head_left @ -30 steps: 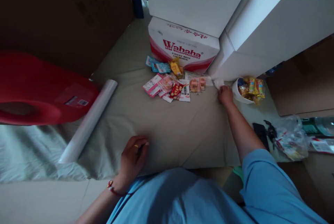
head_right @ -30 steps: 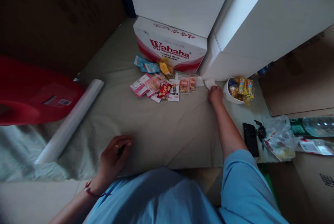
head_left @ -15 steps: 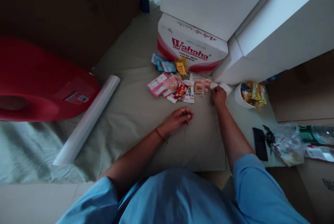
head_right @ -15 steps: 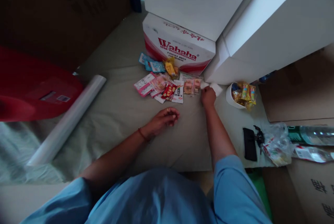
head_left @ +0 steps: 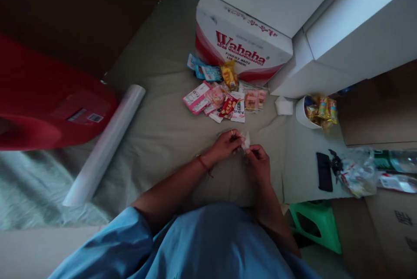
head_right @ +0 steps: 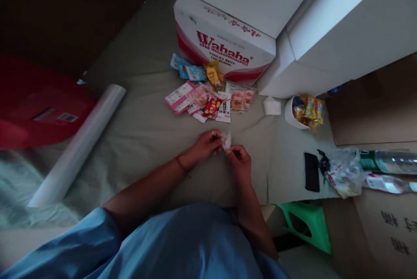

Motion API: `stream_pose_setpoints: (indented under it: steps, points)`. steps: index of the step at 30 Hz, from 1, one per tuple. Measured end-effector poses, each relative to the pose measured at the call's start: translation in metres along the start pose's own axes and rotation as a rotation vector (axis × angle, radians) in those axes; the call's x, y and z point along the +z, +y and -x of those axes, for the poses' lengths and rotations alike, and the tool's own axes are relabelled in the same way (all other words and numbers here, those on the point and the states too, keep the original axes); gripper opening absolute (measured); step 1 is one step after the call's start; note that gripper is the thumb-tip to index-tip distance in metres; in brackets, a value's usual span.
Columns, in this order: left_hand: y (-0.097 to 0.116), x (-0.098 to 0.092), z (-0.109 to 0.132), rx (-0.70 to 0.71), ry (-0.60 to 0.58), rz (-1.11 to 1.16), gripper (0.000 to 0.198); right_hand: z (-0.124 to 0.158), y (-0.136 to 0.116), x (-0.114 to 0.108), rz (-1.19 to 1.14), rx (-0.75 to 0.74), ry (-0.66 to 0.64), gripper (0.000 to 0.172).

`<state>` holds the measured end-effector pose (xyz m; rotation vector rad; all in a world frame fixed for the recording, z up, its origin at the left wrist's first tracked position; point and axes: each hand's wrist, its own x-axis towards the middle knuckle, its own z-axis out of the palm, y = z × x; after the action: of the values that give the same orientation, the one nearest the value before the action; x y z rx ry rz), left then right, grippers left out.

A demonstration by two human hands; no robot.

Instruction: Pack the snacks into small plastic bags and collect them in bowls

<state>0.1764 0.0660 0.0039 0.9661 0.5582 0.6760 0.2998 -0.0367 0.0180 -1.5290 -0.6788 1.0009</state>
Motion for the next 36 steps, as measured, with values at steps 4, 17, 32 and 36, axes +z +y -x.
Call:
stream_pose_setpoints:
  steps: [4, 17, 32, 36]
  points:
    - [0.005, -0.002, 0.002, -0.048, 0.023, 0.159, 0.052, -0.008, -0.008, -0.006, -0.4, 0.065, 0.053, 0.035]
    - [0.002, -0.007, 0.001, 0.053, -0.02, 0.088, 0.048, -0.01, -0.007, -0.031, -0.219, -0.083, 0.374, 0.031]
    - [-0.003, -0.003, 0.006, 0.154, -0.124, -0.187, 0.042, -0.02, -0.011, -0.02, -0.181, -0.053, 0.215, 0.033]
    - [0.001, -0.005, 0.003, 0.105, -0.081, -0.129, 0.042, -0.019, -0.017, -0.042, -0.315, -0.001, 0.186, 0.034]
